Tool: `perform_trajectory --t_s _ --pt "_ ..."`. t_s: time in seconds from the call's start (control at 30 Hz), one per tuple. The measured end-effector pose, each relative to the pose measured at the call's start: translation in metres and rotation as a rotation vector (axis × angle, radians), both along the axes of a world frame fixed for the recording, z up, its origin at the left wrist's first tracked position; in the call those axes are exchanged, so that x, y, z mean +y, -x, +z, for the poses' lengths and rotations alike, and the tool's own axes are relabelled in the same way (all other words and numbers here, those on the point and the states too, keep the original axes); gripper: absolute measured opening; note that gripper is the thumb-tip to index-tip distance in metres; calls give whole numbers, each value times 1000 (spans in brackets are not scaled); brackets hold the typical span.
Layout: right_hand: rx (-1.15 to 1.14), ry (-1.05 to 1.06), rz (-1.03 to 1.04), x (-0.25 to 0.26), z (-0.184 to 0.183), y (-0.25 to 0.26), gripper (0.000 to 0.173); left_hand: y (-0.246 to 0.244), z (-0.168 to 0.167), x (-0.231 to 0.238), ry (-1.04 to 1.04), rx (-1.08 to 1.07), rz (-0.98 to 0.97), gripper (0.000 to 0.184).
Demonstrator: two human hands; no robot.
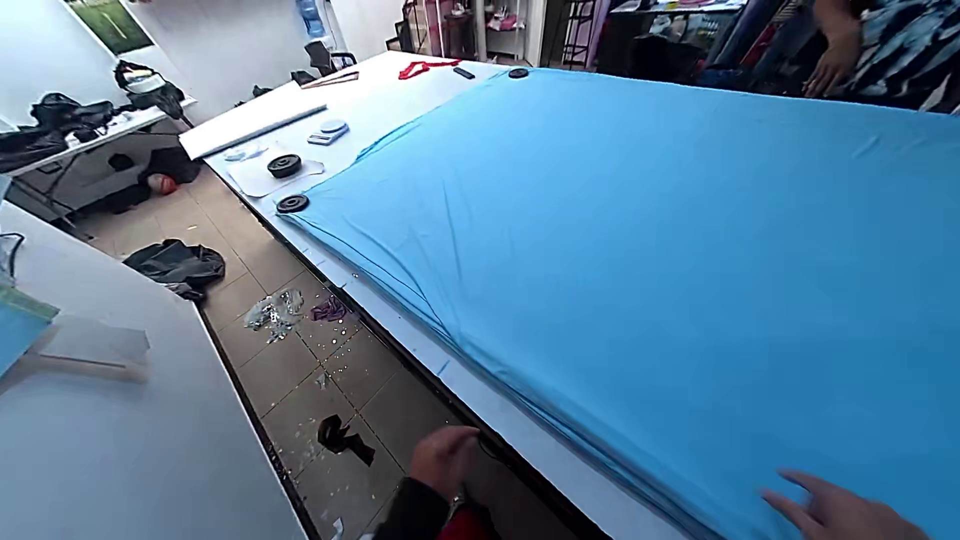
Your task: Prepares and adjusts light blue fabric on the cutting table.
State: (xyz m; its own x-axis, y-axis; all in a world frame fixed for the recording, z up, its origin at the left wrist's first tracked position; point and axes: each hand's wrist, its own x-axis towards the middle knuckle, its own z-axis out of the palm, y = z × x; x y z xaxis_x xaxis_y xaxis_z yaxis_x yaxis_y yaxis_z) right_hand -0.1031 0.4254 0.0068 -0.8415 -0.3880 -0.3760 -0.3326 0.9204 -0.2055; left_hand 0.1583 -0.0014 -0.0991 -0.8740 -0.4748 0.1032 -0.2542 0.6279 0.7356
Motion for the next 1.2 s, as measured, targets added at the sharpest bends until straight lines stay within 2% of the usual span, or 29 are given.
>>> perform_trajectory --t_s 0.1,0.17,0.23,0.3,0.4,0.5,0.6,0.67,0.73,0.83,0.93,1.03,1.13,1.2 --pt "146 394 196 -194 -20 -17 30 -29 16 -144 139 35 155 20" --pt "120 533 307 -313 -23 -29 25 -27 37 -228 217 24 191 18" --pt "59 603 363 -409 -26 -37 25 -6 66 -294 252 -67 165 18" --pt "8 634 363 -486 -27 -42 22 31 88 -349 315 -125 97 19" --pt "-31 560 362 -579 -27 -39 24 102 100 -415 396 -245 -21 21" --pt "-26 392 335 -645 -48 -28 27 166 87 -469 436 -494 -231 26" --pt "-58 259 314 -688 -68 -11 28 208 60 -519 479 -612 -429 24" --pt "-8 274 302 -696 -78 -7 24 216 47 -543 457 -555 -539 20" --pt "92 336 247 -697 -87 -7 21 219 44 -558 402 -451 -605 14" --pt "95 389 153 -696 -93 -10 24 222 41 -580 314 -347 -687 9" --pt "115 446 85 -697 -100 -7 23 237 42 -604 277 -443 -756 15" --pt "91 399 90 -703 -104 -6 21 247 38 -622 303 -555 -842 17" --pt "40 361 58 -710 -95 -6 23 255 36 -633 289 -469 -891 15" --pt "-25 471 9 -711 -86 -12 25 255 35 -646 255 -359 -936 13"
